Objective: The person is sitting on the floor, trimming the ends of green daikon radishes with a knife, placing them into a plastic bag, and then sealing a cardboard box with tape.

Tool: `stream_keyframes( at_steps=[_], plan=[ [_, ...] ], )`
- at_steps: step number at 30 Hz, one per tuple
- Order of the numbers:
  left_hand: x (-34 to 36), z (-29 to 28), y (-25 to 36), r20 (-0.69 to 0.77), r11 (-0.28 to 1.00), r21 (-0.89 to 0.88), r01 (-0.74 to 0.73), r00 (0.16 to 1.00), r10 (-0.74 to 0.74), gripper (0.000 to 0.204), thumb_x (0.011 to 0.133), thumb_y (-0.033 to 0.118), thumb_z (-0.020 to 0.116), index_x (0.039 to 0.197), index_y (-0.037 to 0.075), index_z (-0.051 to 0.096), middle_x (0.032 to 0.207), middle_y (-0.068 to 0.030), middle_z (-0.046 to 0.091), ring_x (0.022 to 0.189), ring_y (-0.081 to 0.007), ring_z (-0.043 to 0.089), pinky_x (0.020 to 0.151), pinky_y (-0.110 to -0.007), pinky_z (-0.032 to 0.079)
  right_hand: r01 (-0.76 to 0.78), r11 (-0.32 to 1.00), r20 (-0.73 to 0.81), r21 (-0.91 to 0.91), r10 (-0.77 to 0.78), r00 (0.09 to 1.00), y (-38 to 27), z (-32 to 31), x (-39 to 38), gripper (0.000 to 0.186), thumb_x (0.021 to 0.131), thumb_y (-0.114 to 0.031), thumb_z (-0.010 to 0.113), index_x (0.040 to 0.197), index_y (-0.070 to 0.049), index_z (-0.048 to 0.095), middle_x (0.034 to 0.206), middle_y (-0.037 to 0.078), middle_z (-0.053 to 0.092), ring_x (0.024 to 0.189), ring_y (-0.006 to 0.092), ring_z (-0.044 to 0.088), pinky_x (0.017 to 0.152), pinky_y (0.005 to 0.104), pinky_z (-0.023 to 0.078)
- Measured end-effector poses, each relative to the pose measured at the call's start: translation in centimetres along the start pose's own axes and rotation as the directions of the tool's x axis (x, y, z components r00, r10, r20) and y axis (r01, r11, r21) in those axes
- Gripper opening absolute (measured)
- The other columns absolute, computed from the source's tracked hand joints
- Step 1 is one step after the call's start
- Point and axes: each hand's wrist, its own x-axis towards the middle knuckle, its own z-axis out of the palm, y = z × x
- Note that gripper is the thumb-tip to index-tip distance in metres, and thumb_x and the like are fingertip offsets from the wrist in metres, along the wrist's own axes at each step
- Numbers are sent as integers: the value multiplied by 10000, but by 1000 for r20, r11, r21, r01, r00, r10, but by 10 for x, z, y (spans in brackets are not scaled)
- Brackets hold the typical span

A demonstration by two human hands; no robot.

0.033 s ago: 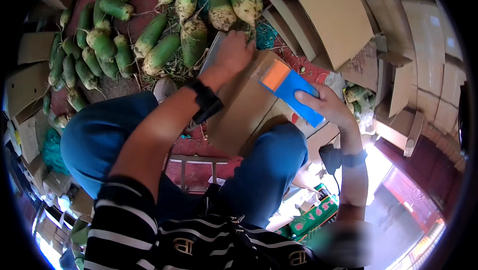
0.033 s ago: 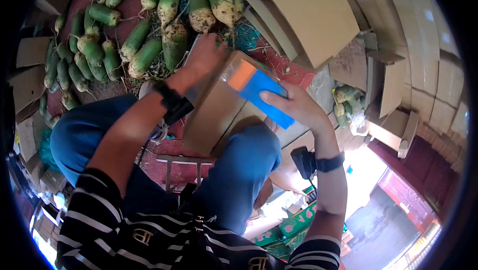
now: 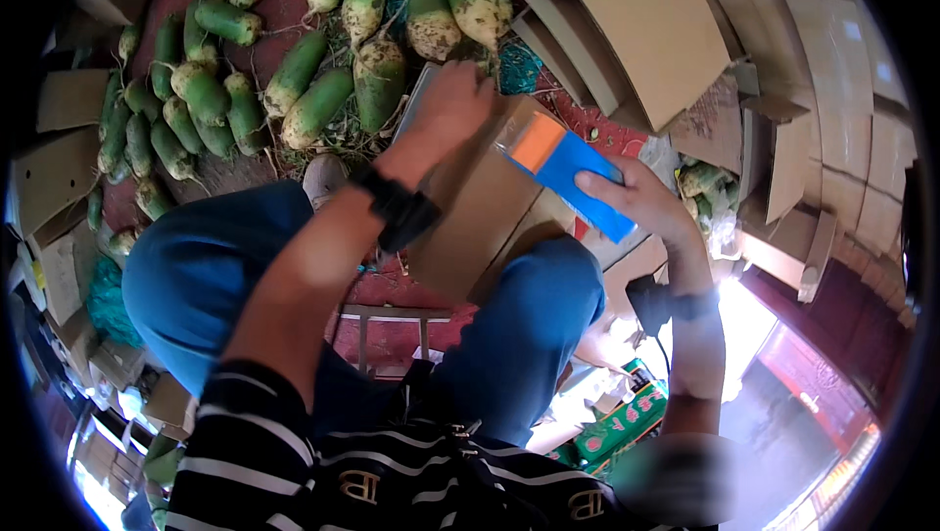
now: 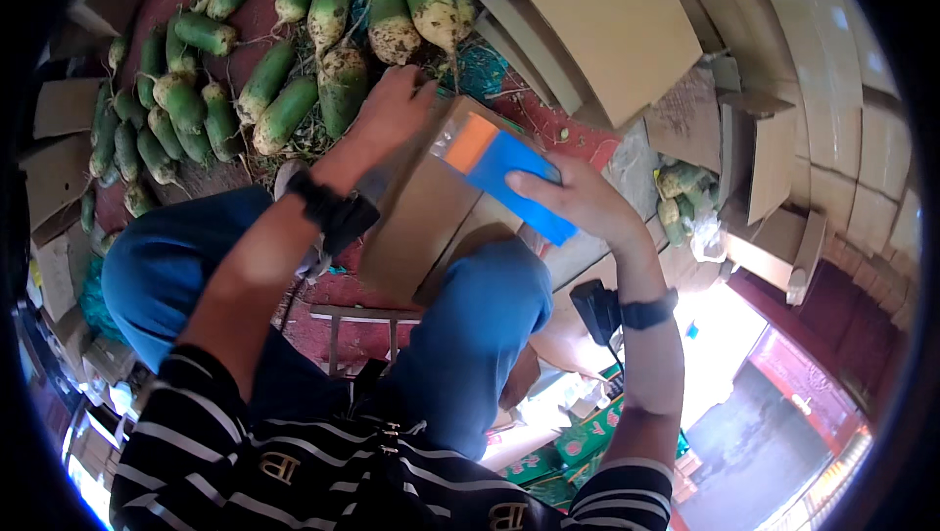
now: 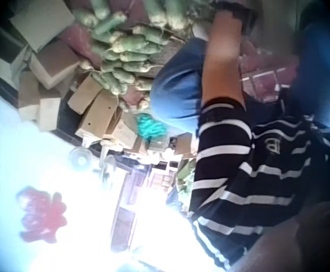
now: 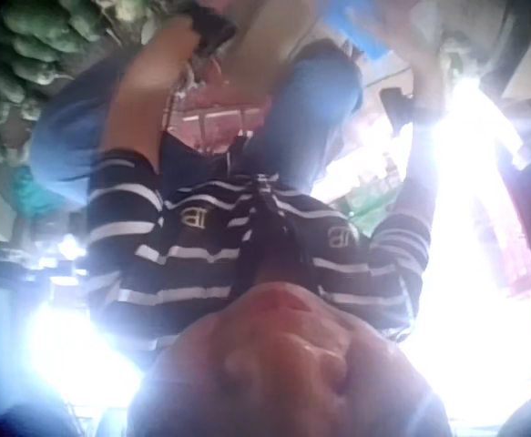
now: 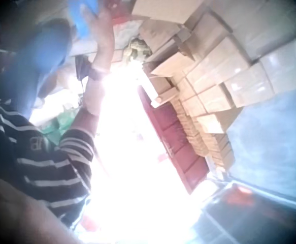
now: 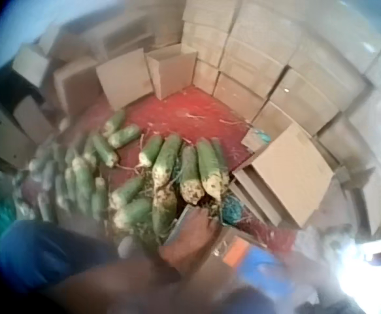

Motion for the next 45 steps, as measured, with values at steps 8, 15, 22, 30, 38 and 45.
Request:
stream_keyframes(
  at_steps=[8,15,22,30,38,45],
  plan=[
    [-136,-5,81,-17,893,219,-394,913,407,234,778,193,606,952,43,561,1028,-153,546,899,-329,522,785,-399,432,173,979,-53,-110,-180,982,30,-9,13,572,788,-538,609,932,16,600,754,40,593,694,93,569,594,249,479],
    [-167,43,96,110,634,683,-362,909,401,600,709,307,633,1203,5,474,1249,-142,426,1158,-283,412,969,-408,342,196,966,-124,-169,-218,968,28,-4,10,640,745,-604,611,894,18,611,770,91,625,730,149,615,626,277,497],
    [-172,52,104,135,734,603,-311,947,290,834,578,438,737,1207,-35,463,1305,-195,375,1205,-327,353,1008,-487,279,269,954,-70,-135,-280,958,35,-4,5,486,826,-469,600,912,9,608,754,55,615,654,110,578,590,248,482],
    [-174,53,104,152,764,563,-315,948,278,902,534,373,788,1234,-40,398,1271,-197,378,1186,-358,351,1006,-510,252,359,929,-109,-86,-367,924,78,-11,-21,443,855,-438,578,929,-1,587,790,49,633,687,110,597,619,246,491],
    [-171,51,106,120,753,544,-370,922,367,837,531,359,765,1184,-45,433,1255,-194,390,1159,-352,362,966,-507,272,448,887,-212,114,-419,883,106,-7,-17,497,821,-478,599,943,4,601,810,59,641,728,116,600,648,255,487],
    [-169,51,105,99,751,546,-372,919,383,833,552,381,739,1203,-32,423,1264,-189,389,1159,-351,366,965,-511,275,344,935,-82,87,-337,938,101,-18,-18,480,853,-459,568,1011,-7,598,881,45,622,800,108,571,721,247,465]
  ],
)
